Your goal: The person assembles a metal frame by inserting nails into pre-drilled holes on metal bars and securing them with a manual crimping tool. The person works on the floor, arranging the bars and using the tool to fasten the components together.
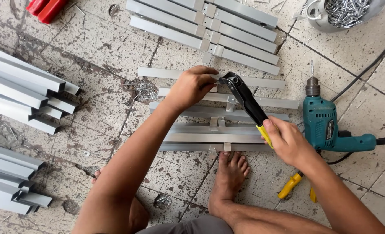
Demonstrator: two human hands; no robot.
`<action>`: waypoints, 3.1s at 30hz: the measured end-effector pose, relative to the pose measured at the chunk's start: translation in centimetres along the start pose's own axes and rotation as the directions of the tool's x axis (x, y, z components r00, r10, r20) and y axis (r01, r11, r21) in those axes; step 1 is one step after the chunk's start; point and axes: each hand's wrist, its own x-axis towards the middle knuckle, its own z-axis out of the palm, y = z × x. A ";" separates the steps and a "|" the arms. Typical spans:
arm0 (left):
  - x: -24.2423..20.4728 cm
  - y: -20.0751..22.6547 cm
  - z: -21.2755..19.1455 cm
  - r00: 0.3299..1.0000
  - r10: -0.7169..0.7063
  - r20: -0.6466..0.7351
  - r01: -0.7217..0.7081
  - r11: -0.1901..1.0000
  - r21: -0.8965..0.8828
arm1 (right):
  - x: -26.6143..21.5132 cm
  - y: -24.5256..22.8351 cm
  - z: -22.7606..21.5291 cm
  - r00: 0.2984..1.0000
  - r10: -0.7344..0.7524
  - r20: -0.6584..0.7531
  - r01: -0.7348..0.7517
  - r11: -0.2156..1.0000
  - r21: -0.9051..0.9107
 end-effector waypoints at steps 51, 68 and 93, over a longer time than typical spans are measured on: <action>5.0 11.6 13.6 0.385 -0.913 0.139 -0.250 -0.248 -0.936 | 4.8 -0.1 -1.5 0.981 0.148 0.129 -0.086 0.914 -0.396; 5.5 10.8 12.4 0.479 -0.875 0.073 -0.290 -0.236 -0.927 | 5.4 -5.3 -2.2 0.986 0.155 0.061 -0.129 0.944 -0.303; 3.9 11.1 14.8 0.434 -0.896 0.095 -0.291 -0.239 -0.927 | 0.2 -12.1 -7.1 0.811 0.504 0.296 -0.283 0.781 -0.556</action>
